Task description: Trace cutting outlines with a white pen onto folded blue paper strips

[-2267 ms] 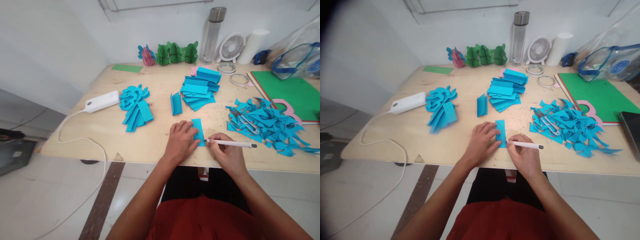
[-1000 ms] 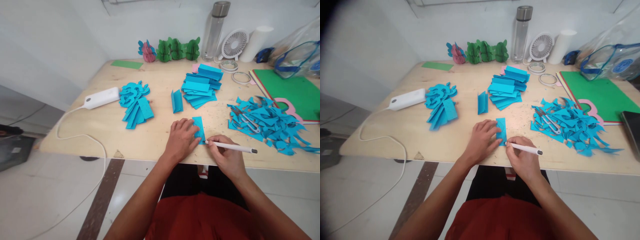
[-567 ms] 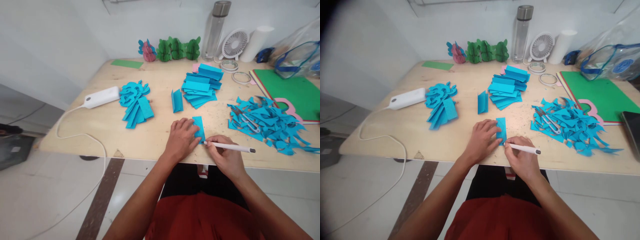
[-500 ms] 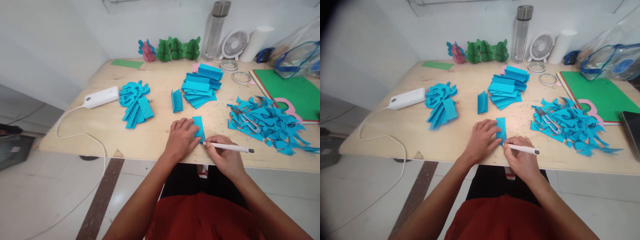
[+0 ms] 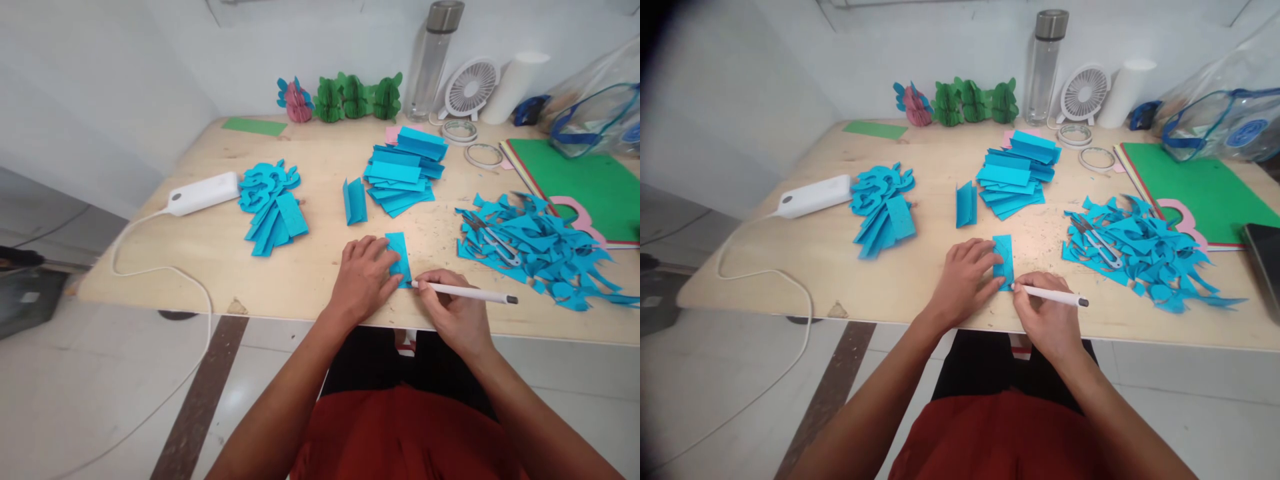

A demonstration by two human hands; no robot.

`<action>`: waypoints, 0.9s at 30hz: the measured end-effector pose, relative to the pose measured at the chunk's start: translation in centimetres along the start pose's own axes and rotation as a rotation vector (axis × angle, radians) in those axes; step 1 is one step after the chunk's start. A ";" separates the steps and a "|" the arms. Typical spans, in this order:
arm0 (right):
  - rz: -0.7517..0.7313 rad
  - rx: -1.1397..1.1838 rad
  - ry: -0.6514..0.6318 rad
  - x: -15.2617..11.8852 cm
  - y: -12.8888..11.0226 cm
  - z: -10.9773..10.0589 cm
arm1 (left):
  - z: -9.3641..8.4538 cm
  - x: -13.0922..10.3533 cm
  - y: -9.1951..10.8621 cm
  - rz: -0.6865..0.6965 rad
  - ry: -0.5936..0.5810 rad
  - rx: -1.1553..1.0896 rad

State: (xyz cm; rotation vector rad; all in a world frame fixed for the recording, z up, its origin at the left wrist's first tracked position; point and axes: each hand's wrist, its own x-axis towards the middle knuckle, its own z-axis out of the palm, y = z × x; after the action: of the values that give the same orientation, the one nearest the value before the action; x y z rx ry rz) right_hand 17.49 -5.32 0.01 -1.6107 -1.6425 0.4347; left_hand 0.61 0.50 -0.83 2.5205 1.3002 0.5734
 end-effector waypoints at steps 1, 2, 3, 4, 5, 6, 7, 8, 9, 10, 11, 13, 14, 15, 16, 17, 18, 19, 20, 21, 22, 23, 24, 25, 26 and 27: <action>-0.005 -0.006 -0.003 0.0 0.0 0.0 | 0.0 0.0 0.0 0.000 -0.001 0.000; -0.010 -0.011 -0.008 0.0 0.0 0.0 | 0.0 0.0 0.0 0.000 -0.001 0.000; -0.014 -0.016 -0.012 0.1 -0.1 0.0 | 0.0 0.0 0.0 -0.001 0.000 0.001; -0.018 -0.020 -0.014 0.1 -0.1 0.0 | 0.0 0.0 0.0 0.000 0.002 0.001; -0.022 -0.023 -0.014 0.1 -0.1 0.0 | 0.0 0.0 0.0 0.001 0.004 0.002; -0.029 -0.024 -0.014 0.1 -0.2 -0.1 | 0.1 0.0 0.0 0.003 0.007 0.003; -0.035 -0.024 -0.018 0.1 -0.2 -0.1 | 0.1 0.0 0.0 0.004 0.008 0.004; -0.038 -0.018 -0.022 0.1 -0.2 -0.1 | 0.1 0.0 0.0 0.005 0.010 0.004; -0.034 -0.005 -0.027 0.1 -0.2 -0.2 | 0.1 0.0 0.0 0.005 0.011 0.004; -0.021 0.021 -0.029 0.0 -0.1 -0.2 | 0.1 0.0 0.0 0.004 0.010 0.003; 0.002 0.057 -0.029 0.0 0.0 -0.2 | 0.1 0.0 0.0 0.004 0.010 0.003; 0.064 0.138 -0.012 -0.2 0.3 -0.3 | 0.1 0.0 0.0 0.002 0.008 0.003; 0.092 0.171 0.001 -0.2 0.4 -0.3 | 0.1 0.0 0.0 0.002 0.007 0.004; 0.112 0.193 0.010 -0.3 0.5 -0.3 | 0.0 0.0 0.0 0.003 0.006 0.005; 0.123 0.202 0.013 -0.3 0.6 -0.3 | 0.0 0.0 0.0 0.003 0.005 0.006; 0.122 0.199 0.011 -0.4 0.6 -0.3 | 0.0 0.0 0.0 0.003 0.006 0.008; 0.109 0.189 0.005 -0.3 0.6 -0.3 | 0.0 0.0 0.0 0.004 0.007 0.008; 0.085 0.171 -0.002 -0.3 0.5 -0.3 | 0.0 0.0 0.0 0.005 0.008 0.007; 0.051 0.145 -0.008 -0.2 0.4 -0.3 | 0.0 0.0 0.0 0.006 0.009 0.006; 0.011 0.113 -0.009 -0.2 0.3 -0.3 | 0.0 0.0 0.0 0.007 0.010 0.005; -0.032 0.078 -0.008 -0.1 0.2 -0.2 | 0.0 0.0 0.1 0.007 0.009 0.004; -0.073 0.044 -0.007 -0.1 0.2 -0.2 | -0.1 0.0 0.1 0.007 0.007 0.003; -0.108 0.011 -0.008 0.0 0.1 -0.2 | -0.1 0.0 0.1 0.007 0.005 0.003; -0.136 -0.020 -0.010 0.0 0.1 -0.2 | -0.1 0.0 0.2 0.006 0.002 0.003; -0.158 -0.046 -0.011 -0.1 0.1 -0.1 | -0.1 0.1 0.2 0.005 -0.001 0.003; -0.173 -0.070 -0.010 -0.1 0.1 -0.1 | -0.1 0.1 0.2 0.004 -0.003 0.004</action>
State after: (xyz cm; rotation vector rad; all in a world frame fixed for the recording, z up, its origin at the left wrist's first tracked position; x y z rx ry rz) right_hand 17.60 -5.40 -0.01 -1.5031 -1.8050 0.3001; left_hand 0.74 0.44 -0.63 2.5261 1.2972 0.5689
